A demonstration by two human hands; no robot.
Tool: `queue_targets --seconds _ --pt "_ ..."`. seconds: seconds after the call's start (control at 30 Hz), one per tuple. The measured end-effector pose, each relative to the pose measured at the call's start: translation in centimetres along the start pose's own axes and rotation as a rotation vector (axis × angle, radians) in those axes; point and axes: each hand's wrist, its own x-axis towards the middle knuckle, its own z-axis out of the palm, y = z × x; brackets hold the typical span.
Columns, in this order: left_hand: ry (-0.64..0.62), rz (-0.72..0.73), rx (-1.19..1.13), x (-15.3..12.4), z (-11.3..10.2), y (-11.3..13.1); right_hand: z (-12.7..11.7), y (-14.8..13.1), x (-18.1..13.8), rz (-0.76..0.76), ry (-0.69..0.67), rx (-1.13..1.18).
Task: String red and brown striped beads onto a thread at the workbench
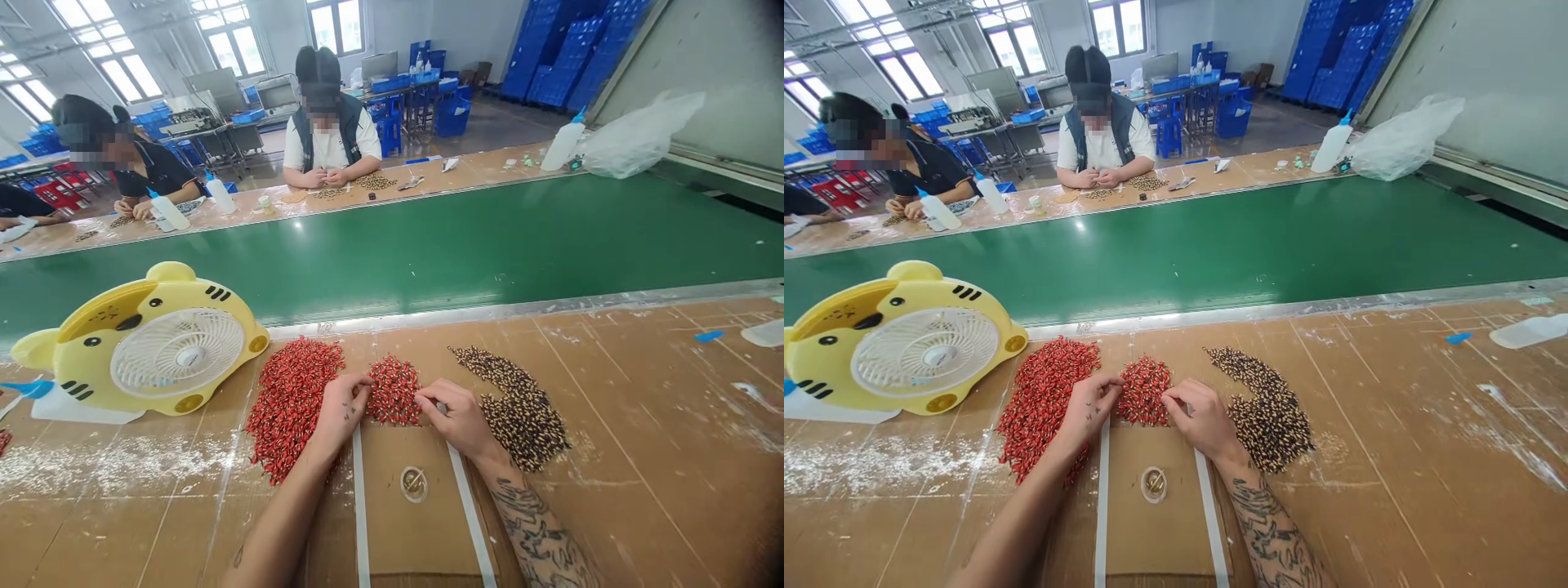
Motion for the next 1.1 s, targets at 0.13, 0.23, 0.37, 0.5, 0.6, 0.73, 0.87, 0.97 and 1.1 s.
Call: queue_targets --seconds 0.13,0.23,0.37,0.5,0.6,0.73,0.87,0.97,1.1 --pt "0.046 0.0 0.103 -1.2 -3.1 -0.5 0.1 -0.2 0.0 -0.008 0.013 0.006" --pt "-0.059 0.017 0.295 -3.1 -5.9 -0.7 0.0 -0.8 0.0 -0.006 -0.019 0.017" --pt "-0.281 0.015 0.538 -5.8 -7.7 -0.3 0.2 -1.3 -0.1 -0.014 -0.082 0.039" --pt "-0.289 -0.025 0.616 -6.4 -6.6 0.4 0.5 -1.2 -0.3 0.012 -0.122 0.076" --pt "-0.283 -0.036 0.627 -5.7 -5.5 0.6 0.7 -1.0 -0.4 0.021 -0.126 0.095" --pt "-0.289 -0.049 0.633 -4.8 -4.8 0.9 0.6 -1.2 -0.5 -0.001 -0.114 0.083" --pt "-0.312 -0.033 0.614 -4.8 -4.8 1.4 0.0 -2.7 -0.4 -0.012 -0.136 0.093" --pt "-0.351 -0.013 0.578 -4.9 -4.9 1.5 -0.6 -4.2 -0.4 -0.03 -0.224 0.103" --pt "-0.366 0.04 0.514 -4.8 -5.1 1.1 -1.7 -5.4 -0.3 -0.079 -0.398 0.105"
